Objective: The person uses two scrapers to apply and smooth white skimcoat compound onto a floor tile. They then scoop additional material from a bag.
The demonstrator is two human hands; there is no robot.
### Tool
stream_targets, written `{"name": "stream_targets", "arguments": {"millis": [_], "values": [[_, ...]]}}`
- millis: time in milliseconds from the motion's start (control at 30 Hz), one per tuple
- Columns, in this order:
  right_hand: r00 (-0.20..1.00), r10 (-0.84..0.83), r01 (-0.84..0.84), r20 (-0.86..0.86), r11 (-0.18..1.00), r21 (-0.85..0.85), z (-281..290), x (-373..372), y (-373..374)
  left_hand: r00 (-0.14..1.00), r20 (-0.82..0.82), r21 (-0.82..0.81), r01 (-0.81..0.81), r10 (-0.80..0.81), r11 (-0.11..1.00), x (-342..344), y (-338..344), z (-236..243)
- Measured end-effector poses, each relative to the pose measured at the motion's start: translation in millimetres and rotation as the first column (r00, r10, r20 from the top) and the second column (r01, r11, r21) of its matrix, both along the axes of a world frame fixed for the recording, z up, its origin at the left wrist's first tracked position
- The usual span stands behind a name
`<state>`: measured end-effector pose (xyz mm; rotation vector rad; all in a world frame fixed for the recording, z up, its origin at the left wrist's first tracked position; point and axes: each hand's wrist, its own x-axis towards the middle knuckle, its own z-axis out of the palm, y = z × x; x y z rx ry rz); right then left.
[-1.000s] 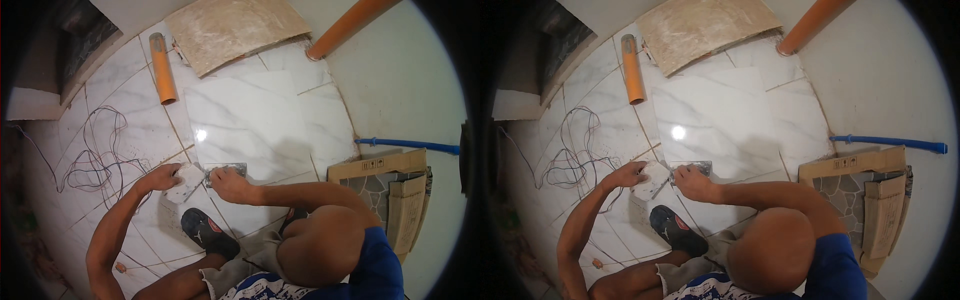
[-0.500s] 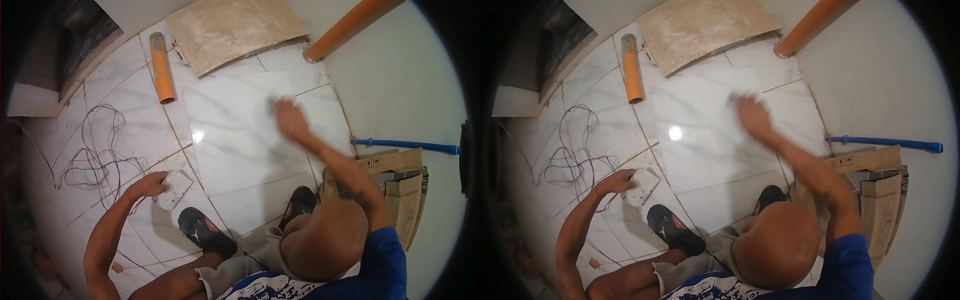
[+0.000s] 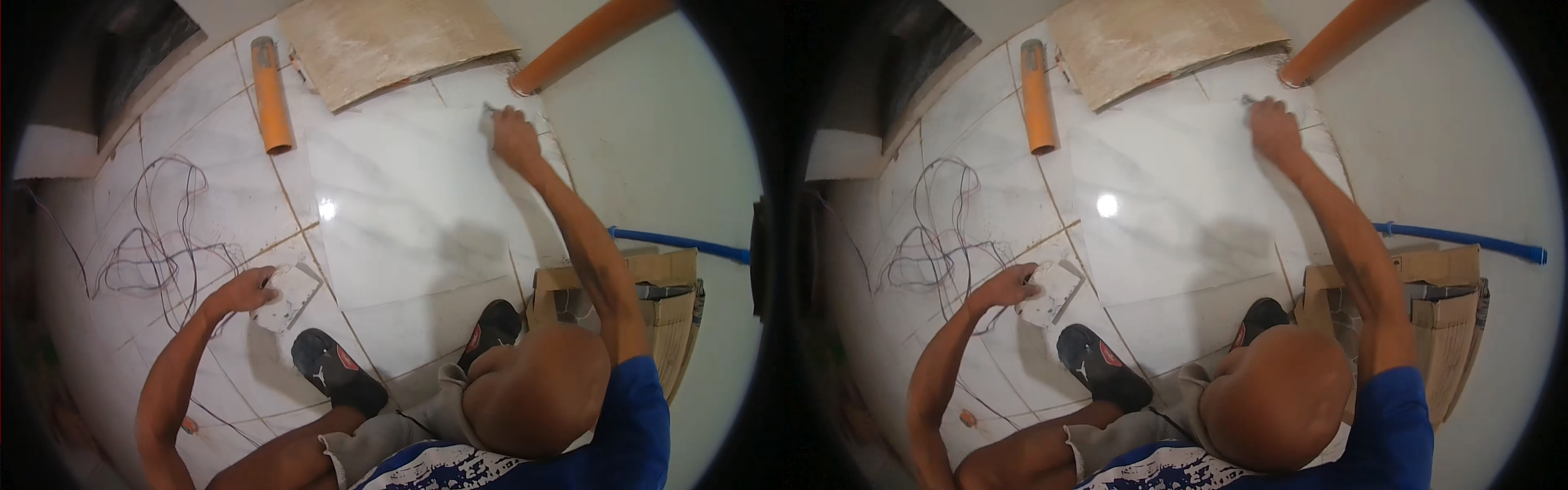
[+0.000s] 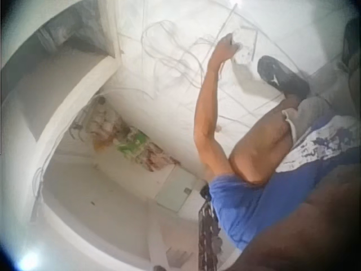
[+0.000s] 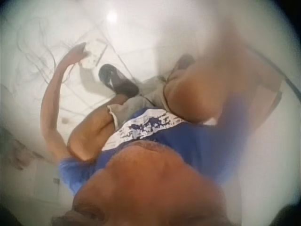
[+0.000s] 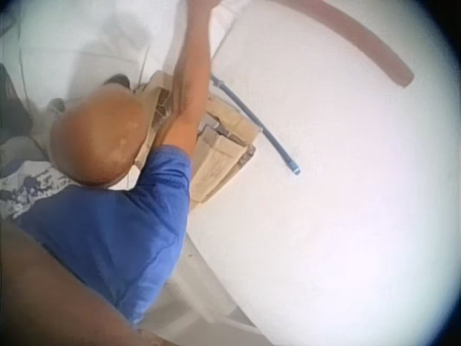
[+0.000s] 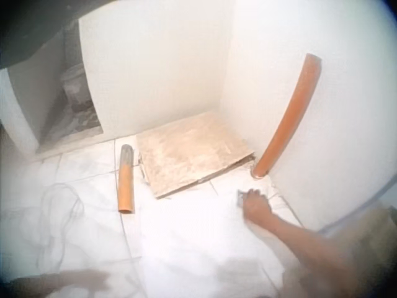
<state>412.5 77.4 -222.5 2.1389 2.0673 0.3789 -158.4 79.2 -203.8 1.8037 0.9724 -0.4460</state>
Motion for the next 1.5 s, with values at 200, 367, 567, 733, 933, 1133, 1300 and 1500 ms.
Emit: {"name": "stream_targets", "arguments": {"millis": [200,367,567,733,933,1133,1300,1500], "values": [[0.712,0.502,-0.618,-0.491,0.779,-0.1,-37.1,-260.9,-157.6,0.988,-0.123,-0.088,0.088,-0.099,0.992,11.2,11.0,1.5],[0.711,0.56,-0.626,-0.425,0.78,-0.019,-44.4,-302.9,-116.0,0.997,-0.075,-0.128,-0.001,-0.008,0.992,-8.2,13.9,9.3],[0.973,-0.223,0.212,-0.052,0.964,-0.159,-69.1,23.9,34.5,0.998,-0.059,-0.067,0.003,-0.007,0.998,11.3,12.2,7.4],[0.979,-0.193,0.191,-0.064,0.981,-0.042,-18.3,1.6,12.2,0.998,-0.061,-0.093,0.006,-0.011,0.996,-9.2,6.5,7.1],[0.841,0.352,-0.421,-0.41,0.903,-0.089,-43.7,-227.2,-85.3,0.995,-0.03,-0.09,0.093,-0.096,0.992,15.1,27.6,-9.9],[0.836,0.339,-0.389,-0.432,0.921,-0.03,-69.6,-204.6,-17.8,0.993,-0.092,-0.011,0.074,-0.075,0.997,17.1,22.3,-5.2],[0.93,-0.338,0.328,-0.141,0.94,-0.091,-42.2,18.1,60.0,0.99,-0.123,0.031,0.077,-0.072,0.997,11.2,15.3,-16.9],[0.978,0.044,-0.028,-0.205,0.996,0.081,-44.7,-112.2,8.9,0.989,-0.128,-0.092,0.067,-0.078,0.994,0.9,24.2,-7.4]]}}
